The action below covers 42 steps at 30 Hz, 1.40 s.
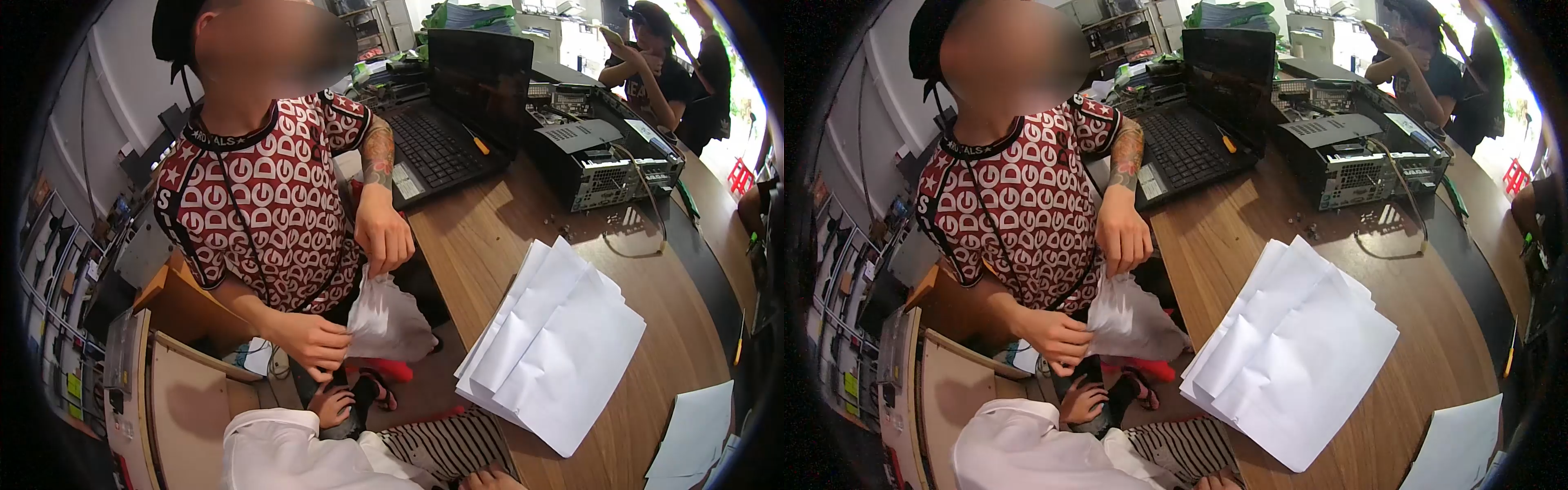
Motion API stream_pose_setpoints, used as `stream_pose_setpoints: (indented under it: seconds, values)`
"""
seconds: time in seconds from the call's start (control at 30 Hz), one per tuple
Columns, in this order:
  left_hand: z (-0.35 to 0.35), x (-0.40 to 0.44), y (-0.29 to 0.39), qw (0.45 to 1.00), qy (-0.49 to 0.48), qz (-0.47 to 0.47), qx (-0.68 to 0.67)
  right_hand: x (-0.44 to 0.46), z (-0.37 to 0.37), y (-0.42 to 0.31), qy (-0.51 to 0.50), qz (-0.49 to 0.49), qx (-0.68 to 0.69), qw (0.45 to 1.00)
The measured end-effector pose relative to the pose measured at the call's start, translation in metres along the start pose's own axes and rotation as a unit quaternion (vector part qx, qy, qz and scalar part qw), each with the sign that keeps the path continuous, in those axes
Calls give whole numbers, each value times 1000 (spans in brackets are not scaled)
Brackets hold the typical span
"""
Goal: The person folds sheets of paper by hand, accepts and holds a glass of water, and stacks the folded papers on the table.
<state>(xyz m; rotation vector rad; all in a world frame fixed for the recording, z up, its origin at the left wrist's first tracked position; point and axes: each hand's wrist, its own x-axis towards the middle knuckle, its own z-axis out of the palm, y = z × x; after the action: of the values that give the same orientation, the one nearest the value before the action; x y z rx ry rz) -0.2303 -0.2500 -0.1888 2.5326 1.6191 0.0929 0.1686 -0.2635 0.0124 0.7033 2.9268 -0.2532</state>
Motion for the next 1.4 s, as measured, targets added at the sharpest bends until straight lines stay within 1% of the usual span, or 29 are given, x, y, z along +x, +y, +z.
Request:
stream_pose_setpoints:
  seconds: [0.33, 0.6, 0.67, 0.9, 0.97, 1.13, 1.33, 1.4]
  values:
    - [0, 1, 0, 1000, -8, -6, 14, 1, 3, 5, 26, -10, 5, 1000]
    - [6, 2, -2, 1000, -14, 4, 16, 1, 2, 5, -10, 1, 18, 1000]
    - [7, 1, -4, 1000, -10, -1, 0, 0, 3, 5, -4, 2, 22, 1000]
    - [8, 2, -1, 1000, -3, 1, 13, -2, 10, 4, 10, 2, 8, 1000]
    - [9, 1, -3, 1000, -22, -7, 17, -3, 10, 5, 3, 2, 12, 1000]
    - [9, -1, -1, 999, -34, -4, 24, -1, 8, 5, -17, -2, 24, 1000]
    - [10, 3, -5, 998, -45, 14, 39, -1, 8, 7, 11, -2, -1, 1000]
    - [9, 5, -3, 999, -38, 5, 36, -1, 10, 8, 9, 0, 4, 1000]
